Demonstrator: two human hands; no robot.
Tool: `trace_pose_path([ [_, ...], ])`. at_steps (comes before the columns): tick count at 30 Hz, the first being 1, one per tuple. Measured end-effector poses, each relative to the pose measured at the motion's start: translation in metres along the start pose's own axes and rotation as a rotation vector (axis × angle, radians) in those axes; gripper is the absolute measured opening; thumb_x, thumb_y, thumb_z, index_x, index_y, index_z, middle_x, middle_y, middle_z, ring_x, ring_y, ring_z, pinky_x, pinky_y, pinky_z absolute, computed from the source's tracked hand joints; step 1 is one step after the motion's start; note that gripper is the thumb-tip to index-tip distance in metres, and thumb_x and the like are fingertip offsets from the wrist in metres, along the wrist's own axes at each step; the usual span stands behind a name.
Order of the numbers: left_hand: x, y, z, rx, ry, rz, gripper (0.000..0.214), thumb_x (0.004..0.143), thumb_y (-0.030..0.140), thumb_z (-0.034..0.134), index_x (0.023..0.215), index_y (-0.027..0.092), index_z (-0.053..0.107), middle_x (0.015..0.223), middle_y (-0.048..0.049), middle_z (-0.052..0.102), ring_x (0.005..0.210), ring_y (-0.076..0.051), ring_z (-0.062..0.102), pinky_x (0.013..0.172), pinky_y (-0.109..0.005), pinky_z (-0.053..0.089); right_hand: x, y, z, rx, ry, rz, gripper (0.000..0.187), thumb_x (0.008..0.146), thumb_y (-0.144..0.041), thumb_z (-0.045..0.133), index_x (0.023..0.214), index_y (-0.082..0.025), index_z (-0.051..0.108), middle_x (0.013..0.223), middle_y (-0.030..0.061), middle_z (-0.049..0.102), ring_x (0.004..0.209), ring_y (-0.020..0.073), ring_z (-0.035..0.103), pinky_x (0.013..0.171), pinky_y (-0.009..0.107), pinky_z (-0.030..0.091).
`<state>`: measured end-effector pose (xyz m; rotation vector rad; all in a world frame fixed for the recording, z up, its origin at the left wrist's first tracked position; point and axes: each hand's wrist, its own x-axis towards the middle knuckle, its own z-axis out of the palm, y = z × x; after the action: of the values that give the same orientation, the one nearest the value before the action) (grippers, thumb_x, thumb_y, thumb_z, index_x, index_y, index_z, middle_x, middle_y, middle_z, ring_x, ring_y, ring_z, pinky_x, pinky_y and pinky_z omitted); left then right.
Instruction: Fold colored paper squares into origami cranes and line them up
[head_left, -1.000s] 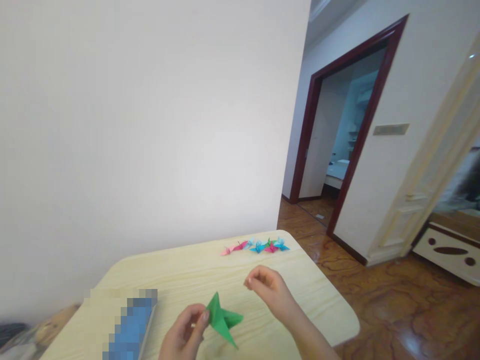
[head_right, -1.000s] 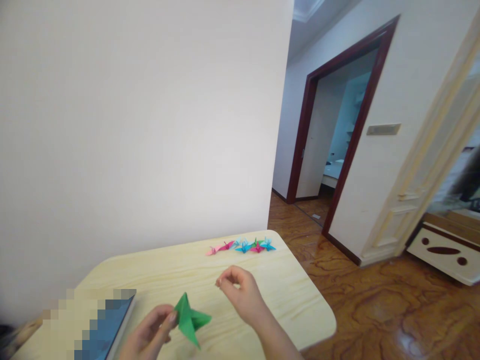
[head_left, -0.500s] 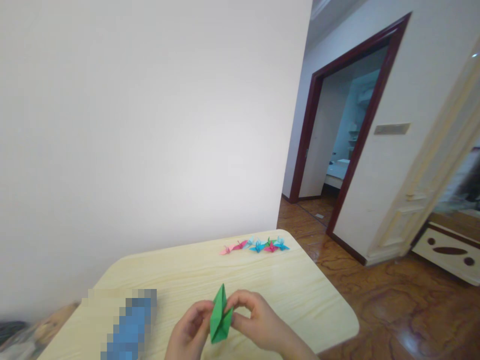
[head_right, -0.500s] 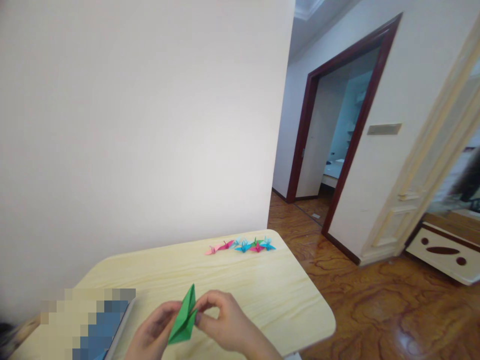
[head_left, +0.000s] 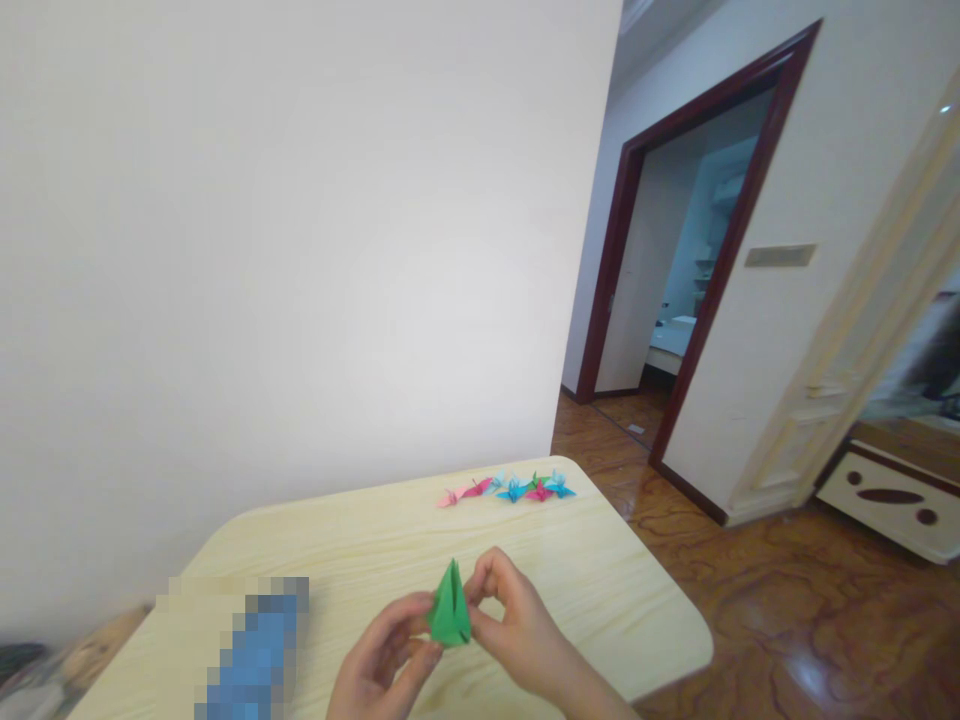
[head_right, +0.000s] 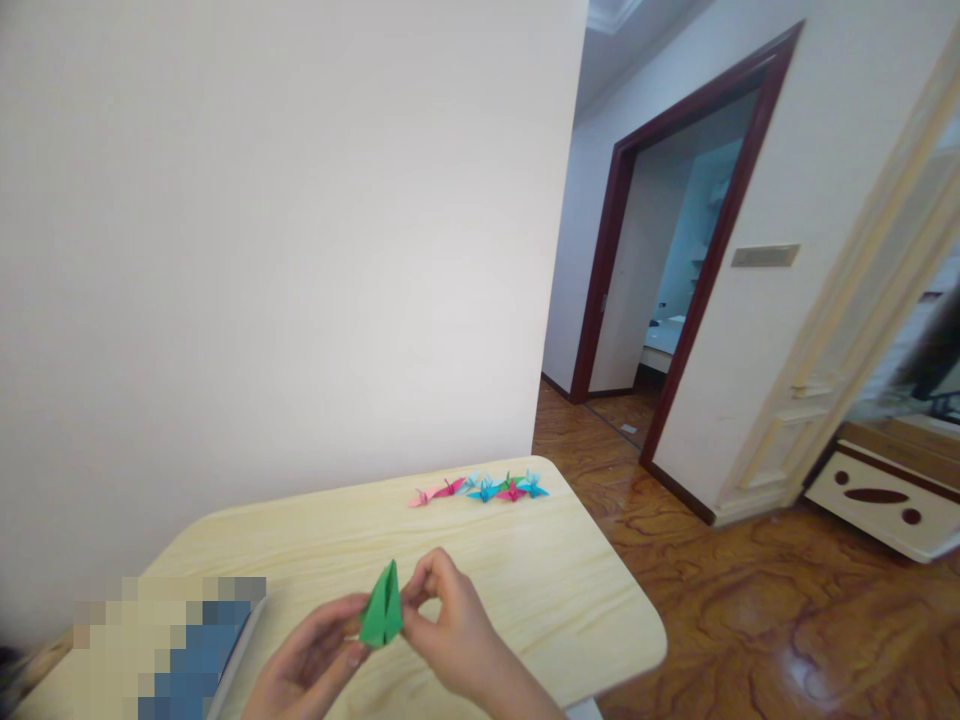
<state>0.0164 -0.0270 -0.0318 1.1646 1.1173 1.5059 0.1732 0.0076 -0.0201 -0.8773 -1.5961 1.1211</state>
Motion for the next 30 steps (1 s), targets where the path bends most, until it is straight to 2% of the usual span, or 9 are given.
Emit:
trace_pose_path([
  [4,0.005,0.000,-0.005,0.089,0.001,0.007,0.029,0.056,0.042,0.076,0.073,0.019,0.069,0.077,-0.0044,0.073,0.067,-0.021,0.067,0.060,-0.027,0.056,0.001,-0.008,-0.002,-0.124,-0.027,-0.046,0.003,0.075,-0.017,0.060,0.072,-0.018,0.060,0.071,-0.0009,0.062,0.072,0.0140,0.058,0.069,0.024,0.044],
  [9,0.003,0.003,0.002,0.079,0.035,-0.008,0.031,0.058,0.044,0.074,0.075,0.020,0.064,0.066,-0.0003,0.070,0.055,-0.016,0.063,0.054,-0.024,0.055,-0.005,-0.012,-0.004,-0.156,-0.032,-0.063,0.015,0.081,-0.021,0.052,0.085,-0.018,0.066,0.082,0.0033,0.068,0.079,0.0169,0.060,0.075,0.027,0.046],
  [11,0.001,0.005,0.006,0.056,0.037,-0.004,0.032,0.058,0.044,0.075,0.076,0.020,0.063,0.065,0.0002,0.069,0.056,-0.016,0.064,0.055,-0.023,0.054,-0.007,-0.011,-0.004,-0.171,-0.026,-0.073,0.014,0.078,-0.022,0.056,0.086,-0.018,0.066,0.083,0.0035,0.068,0.080,0.0174,0.060,0.075,0.027,0.046],
  [14,0.000,0.006,0.010,0.035,0.042,-0.006,0.034,0.057,0.043,0.076,0.078,0.020,0.061,0.069,-0.0008,0.070,0.063,-0.018,0.066,0.058,-0.024,0.055,-0.007,-0.009,-0.002,-0.207,0.018,-0.052,0.008,0.074,-0.021,0.062,0.079,-0.017,0.067,0.074,0.0025,0.067,0.073,0.0164,0.061,0.071,0.026,0.046],
  [16,0.000,0.006,0.010,0.035,0.044,-0.014,0.035,0.057,0.043,0.076,0.078,0.020,0.060,0.072,-0.0016,0.070,0.067,-0.019,0.067,0.060,-0.025,0.055,-0.006,-0.008,0.000,-0.218,0.039,-0.045,0.007,0.076,-0.019,0.060,0.076,-0.017,0.067,0.072,0.0024,0.067,0.071,0.0155,0.061,0.069,0.025,0.046],
  [21,0.004,0.000,0.007,0.052,0.040,-0.024,0.033,0.058,0.040,0.075,0.076,0.019,0.059,0.071,-0.0023,0.071,0.071,-0.020,0.068,0.065,-0.027,0.055,-0.005,-0.007,0.002,-0.190,0.022,-0.112,0.006,0.075,-0.013,0.059,0.075,-0.018,0.063,0.077,0.0022,0.063,0.075,0.0148,0.059,0.069,0.024,0.045],
  [25,0.006,-0.006,0.006,0.065,0.036,0.008,0.030,0.061,0.037,0.074,0.077,0.018,0.058,0.070,-0.0028,0.071,0.070,-0.020,0.068,0.064,-0.027,0.054,-0.004,-0.004,0.005,-0.088,0.076,0.003,0.021,0.070,-0.007,0.059,0.087,-0.019,0.054,0.075,-0.0004,0.062,0.072,0.0146,0.060,0.069,0.026,0.046],
  [30,0.017,-0.020,0.004,0.152,0.041,0.077,0.028,0.067,0.034,0.069,0.087,0.019,0.055,0.079,-0.0018,0.068,0.067,-0.018,0.067,0.058,-0.027,0.054,0.006,0.012,0.005,-0.084,0.050,0.076,0.022,0.066,-0.006,0.057,0.079,-0.020,0.046,0.068,-0.0035,0.060,0.067,0.0134,0.059,0.064,0.024,0.045],
])
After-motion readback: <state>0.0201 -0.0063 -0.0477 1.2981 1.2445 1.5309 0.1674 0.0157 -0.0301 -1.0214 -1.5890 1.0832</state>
